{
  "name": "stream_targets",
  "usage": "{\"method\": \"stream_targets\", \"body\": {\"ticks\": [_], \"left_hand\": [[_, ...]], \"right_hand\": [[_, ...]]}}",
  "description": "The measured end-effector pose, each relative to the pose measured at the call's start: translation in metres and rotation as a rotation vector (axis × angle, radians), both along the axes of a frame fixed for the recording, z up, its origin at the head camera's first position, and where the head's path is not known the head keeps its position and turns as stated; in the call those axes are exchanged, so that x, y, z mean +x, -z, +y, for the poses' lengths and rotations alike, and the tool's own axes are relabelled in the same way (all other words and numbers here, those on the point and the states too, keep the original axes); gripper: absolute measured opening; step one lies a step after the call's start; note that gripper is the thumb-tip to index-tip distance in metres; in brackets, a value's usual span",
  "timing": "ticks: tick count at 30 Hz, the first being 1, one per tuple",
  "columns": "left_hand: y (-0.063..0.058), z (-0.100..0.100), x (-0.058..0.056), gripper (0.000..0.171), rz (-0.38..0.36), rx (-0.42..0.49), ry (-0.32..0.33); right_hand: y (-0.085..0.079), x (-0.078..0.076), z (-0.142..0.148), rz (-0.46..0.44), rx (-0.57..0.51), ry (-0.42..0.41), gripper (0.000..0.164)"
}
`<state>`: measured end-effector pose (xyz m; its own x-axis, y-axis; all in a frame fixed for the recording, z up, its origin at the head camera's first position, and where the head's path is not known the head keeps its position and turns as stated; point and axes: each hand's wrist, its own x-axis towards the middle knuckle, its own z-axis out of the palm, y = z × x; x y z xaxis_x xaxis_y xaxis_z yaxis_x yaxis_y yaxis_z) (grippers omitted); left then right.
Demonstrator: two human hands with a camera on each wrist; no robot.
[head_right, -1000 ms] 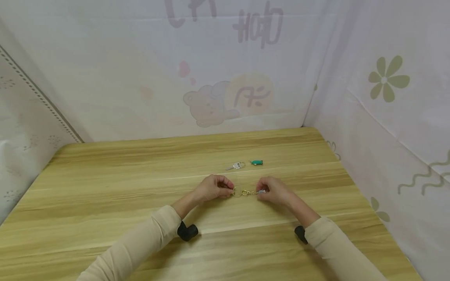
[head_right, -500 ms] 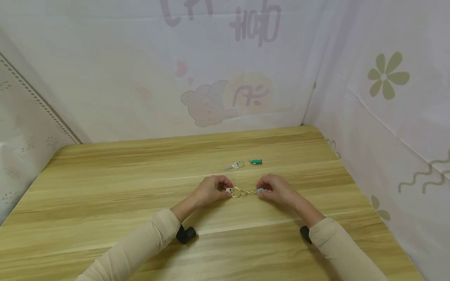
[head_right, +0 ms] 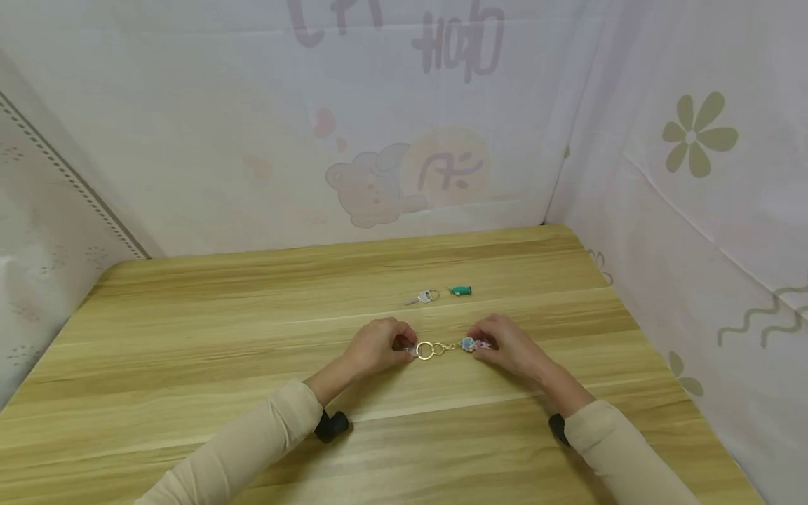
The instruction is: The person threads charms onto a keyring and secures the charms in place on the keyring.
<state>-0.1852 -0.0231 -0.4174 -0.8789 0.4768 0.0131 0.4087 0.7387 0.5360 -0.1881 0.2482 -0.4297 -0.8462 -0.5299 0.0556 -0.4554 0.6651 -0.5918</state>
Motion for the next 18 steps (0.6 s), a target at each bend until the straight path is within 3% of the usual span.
{"method": "stream_targets", "body": {"ticks": [6,11,18], "left_hand": [[0.001,-0.002,0.000,0.018,0.006,-0.001,0.002],[-0.001,-0.009,-0.004,0.021,-0.043,0.035,-0.005],[-0.008,-0.027,-0.018,0.023,-0.097,0.072,-0.101]], "right_hand": [[0.000,0.001,0.001,0.016,0.004,0.002,0.028],[0.001,0.000,0.005,-0.012,-0.010,0.032,0.031],[-0.005,-0.002,0.015,-0.076,-0.061,0.141,0.034]]}}
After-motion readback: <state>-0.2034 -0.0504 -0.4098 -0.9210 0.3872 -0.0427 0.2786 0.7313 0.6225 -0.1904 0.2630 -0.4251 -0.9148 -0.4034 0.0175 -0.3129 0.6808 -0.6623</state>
